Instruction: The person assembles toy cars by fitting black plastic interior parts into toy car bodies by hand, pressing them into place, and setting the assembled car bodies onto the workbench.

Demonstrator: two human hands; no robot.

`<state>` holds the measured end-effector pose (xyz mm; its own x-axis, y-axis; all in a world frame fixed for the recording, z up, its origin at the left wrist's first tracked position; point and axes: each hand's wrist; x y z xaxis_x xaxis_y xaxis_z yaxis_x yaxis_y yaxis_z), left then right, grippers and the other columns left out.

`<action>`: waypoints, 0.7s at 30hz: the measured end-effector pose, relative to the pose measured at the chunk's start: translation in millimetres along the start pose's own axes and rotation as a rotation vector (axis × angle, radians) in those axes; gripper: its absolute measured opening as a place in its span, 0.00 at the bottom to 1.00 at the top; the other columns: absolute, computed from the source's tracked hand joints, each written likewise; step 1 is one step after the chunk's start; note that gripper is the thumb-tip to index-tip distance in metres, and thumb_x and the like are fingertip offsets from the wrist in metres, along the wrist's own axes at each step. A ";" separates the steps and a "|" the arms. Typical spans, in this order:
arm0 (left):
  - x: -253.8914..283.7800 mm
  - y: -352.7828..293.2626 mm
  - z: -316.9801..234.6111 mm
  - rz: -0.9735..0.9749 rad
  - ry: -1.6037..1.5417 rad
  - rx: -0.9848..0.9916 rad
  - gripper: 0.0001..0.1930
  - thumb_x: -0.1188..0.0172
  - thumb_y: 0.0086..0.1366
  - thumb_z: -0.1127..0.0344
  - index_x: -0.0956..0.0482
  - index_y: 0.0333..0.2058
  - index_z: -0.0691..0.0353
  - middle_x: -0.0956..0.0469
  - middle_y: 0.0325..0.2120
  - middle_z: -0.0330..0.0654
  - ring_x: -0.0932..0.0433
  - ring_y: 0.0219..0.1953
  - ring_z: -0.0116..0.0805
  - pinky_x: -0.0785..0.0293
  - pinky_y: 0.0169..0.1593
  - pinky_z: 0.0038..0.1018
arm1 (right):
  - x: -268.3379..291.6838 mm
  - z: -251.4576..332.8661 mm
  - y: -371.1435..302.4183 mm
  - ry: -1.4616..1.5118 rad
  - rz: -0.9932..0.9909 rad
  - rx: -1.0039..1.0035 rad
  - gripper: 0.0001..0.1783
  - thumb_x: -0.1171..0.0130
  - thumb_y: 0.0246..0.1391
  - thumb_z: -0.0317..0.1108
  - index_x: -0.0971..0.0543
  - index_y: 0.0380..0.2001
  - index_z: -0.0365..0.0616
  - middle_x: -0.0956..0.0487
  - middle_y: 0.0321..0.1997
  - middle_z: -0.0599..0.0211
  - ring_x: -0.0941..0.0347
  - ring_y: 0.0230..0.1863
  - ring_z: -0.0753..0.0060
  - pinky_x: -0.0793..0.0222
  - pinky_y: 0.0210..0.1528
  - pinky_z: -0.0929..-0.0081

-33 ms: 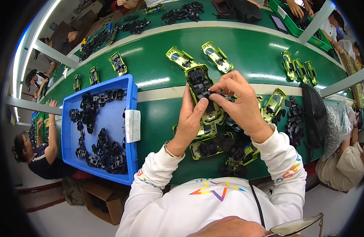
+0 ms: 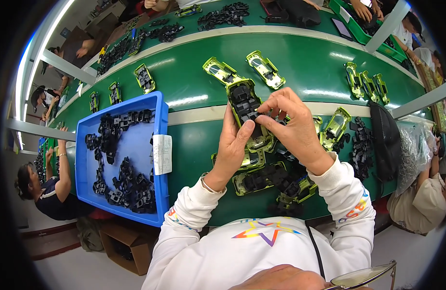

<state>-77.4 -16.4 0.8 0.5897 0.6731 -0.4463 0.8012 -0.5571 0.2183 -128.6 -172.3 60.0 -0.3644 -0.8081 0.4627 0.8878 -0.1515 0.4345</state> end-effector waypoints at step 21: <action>1.9 20.1 -10.0 -0.301 -0.079 0.131 0.21 0.51 0.65 0.74 0.35 0.57 0.65 0.22 0.40 0.41 0.21 0.41 0.30 0.24 0.46 0.27 | -17.8 -18.9 8.6 0.482 0.082 -0.349 0.13 0.36 0.55 0.26 0.23 0.44 0.39 0.24 0.35 0.73 0.29 0.33 0.86 0.31 0.35 0.83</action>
<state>-59.2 -21.5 13.0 0.3147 0.7802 -0.5407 0.9153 -0.4002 -0.0447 -109.2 -169.9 40.9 -0.1949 -0.9798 0.0456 0.9771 -0.1899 0.0956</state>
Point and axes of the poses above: each hand's wrist, its own y-axis towards the middle knuckle, its own x-axis out of the back of the hand, z = x × y
